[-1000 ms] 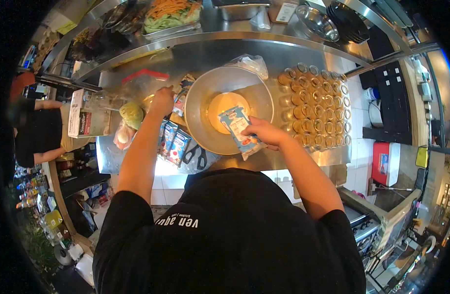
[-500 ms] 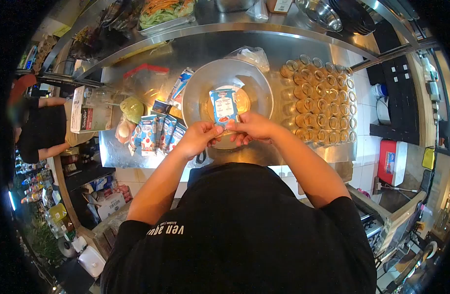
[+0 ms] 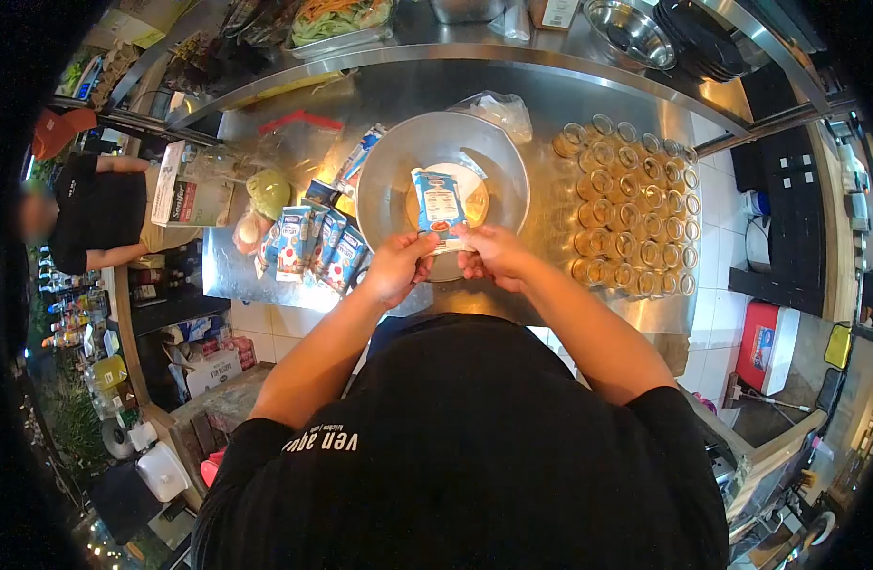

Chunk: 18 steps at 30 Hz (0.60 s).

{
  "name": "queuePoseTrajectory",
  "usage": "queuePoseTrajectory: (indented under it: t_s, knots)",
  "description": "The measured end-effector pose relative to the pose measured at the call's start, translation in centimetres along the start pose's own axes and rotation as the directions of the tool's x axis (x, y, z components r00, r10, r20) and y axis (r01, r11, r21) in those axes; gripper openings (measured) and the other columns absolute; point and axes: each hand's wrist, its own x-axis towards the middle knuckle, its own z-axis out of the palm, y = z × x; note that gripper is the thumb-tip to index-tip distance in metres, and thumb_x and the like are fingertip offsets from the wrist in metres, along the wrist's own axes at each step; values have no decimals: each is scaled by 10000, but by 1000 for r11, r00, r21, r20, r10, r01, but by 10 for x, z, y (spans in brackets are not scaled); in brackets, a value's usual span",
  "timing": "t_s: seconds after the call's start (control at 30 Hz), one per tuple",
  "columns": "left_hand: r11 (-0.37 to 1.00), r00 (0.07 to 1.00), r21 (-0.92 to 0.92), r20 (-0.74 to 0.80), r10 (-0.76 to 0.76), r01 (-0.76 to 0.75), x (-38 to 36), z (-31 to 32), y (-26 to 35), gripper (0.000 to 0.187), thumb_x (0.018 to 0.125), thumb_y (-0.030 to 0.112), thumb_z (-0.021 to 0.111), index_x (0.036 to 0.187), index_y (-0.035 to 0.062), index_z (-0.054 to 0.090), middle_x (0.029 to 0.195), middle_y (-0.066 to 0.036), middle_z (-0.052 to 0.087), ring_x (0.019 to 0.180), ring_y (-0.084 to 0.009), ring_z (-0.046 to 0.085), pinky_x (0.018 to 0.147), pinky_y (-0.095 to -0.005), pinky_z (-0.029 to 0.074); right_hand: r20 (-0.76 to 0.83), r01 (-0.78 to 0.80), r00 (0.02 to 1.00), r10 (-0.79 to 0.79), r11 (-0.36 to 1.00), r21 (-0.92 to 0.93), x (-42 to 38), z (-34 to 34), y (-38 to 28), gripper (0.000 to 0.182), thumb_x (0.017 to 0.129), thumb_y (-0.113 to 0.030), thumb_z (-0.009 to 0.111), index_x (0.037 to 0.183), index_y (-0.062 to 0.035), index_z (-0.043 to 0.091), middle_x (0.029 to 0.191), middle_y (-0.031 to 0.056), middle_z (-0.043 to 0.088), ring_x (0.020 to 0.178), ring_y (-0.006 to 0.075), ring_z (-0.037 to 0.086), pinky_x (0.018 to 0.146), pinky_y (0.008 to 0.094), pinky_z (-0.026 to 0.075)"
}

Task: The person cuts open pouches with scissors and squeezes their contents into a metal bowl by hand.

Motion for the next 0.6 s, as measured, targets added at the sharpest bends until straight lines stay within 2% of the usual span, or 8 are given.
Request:
queuePoseTrajectory:
  t_s: [0.07, 0.1, 0.17, 0.2, 0.27, 0.4, 0.5, 0.6]
  knots:
    - [975, 991, -212, -124, 44, -70, -3, 11, -3, 243, 1032, 262, 649, 879, 81, 594, 662, -1, 531, 567, -87, 455, 524, -233, 365, 28, 46, 998, -47, 998, 36, 11, 0, 7, 226, 1056, -303, 612, 1056, -77, 616, 657, -9, 535, 588, 111, 532, 522, 258, 389]
    - [975, 991, -212, -127, 44, -70, -3, 13, -2, 243, 1032, 262, 649, 879, 81, 594, 662, -1, 531, 567, -87, 455, 524, -233, 365, 50, 88, 994, -92, 993, 75, 16, -1, 11, 215, 1066, -289, 592, 1032, -78, 604, 639, -15, 502, 580, 114, 510, 515, 269, 368]
    - [922, 987, -384, -160, -20, -44, -2, 17, 7, 211, 1037, 260, 634, 937, 75, 617, 717, -12, 555, 592, -91, 465, 527, -226, 366, 36, 130, 990, -134, 987, 98, 24, 1, 15, 230, 1062, -292, 599, 992, -72, 607, 634, -10, 498, 560, 122, 511, 493, 284, 349]
    - [922, 986, -383, -165, -15, -50, -3, 17, 14, 211, 1037, 260, 634, 937, 75, 617, 717, -12, 555, 592, -91, 465, 527, -226, 366, 18, 172, 984, -175, 978, 120, 26, 2, 15, 250, 1057, -294, 606, 953, -67, 610, 629, -5, 495, 541, 130, 512, 471, 298, 330]
    - [921, 985, -350, 33, -170, 171, -4, 16, 28, 181, 1032, 260, 649, 1022, 80, 633, 792, -14, 576, 627, -84, 475, 528, -216, 364, 73, 153, 985, -158, 986, 70, 25, -3, 9, 240, 1056, -286, 608, 956, -68, 616, 636, -2, 509, 543, 129, 516, 473, 291, 348]
    - [938, 988, -314, 97, -124, 149, 11, 3, 9, 190, 1031, 250, 653, 1083, 68, 639, 850, -2, 604, 673, -78, 517, 538, -223, 380, 104, 38, 994, -24, 989, -140, 5, -6, -14, 233, 1061, -288, 605, 999, -66, 638, 691, -4, 558, 584, 102, 510, 517, 235, 396]
    - [939, 991, -320, 84, -104, 126, 14, 7, 2, 175, 1036, 240, 650, 1071, 70, 630, 827, 6, 589, 659, -72, 508, 538, -220, 382, 96, -76, 992, 82, 995, -57, 5, -4, -24, 213, 1060, -279, 606, 993, -84, 660, 684, -5, 578, 555, 90, 525, 510, 215, 428]
    - [954, 994, -278, 27, -110, 113, 14, 12, 3, 186, 1042, 255, 644, 1108, 82, 626, 795, 7, 560, 646, -74, 489, 534, -205, 367, 132, -67, 989, 61, 997, 39, 24, -8, -12, 196, 1057, -270, 611, 986, -95, 660, 684, -24, 570, 543, 66, 501, 480, 211, 391]
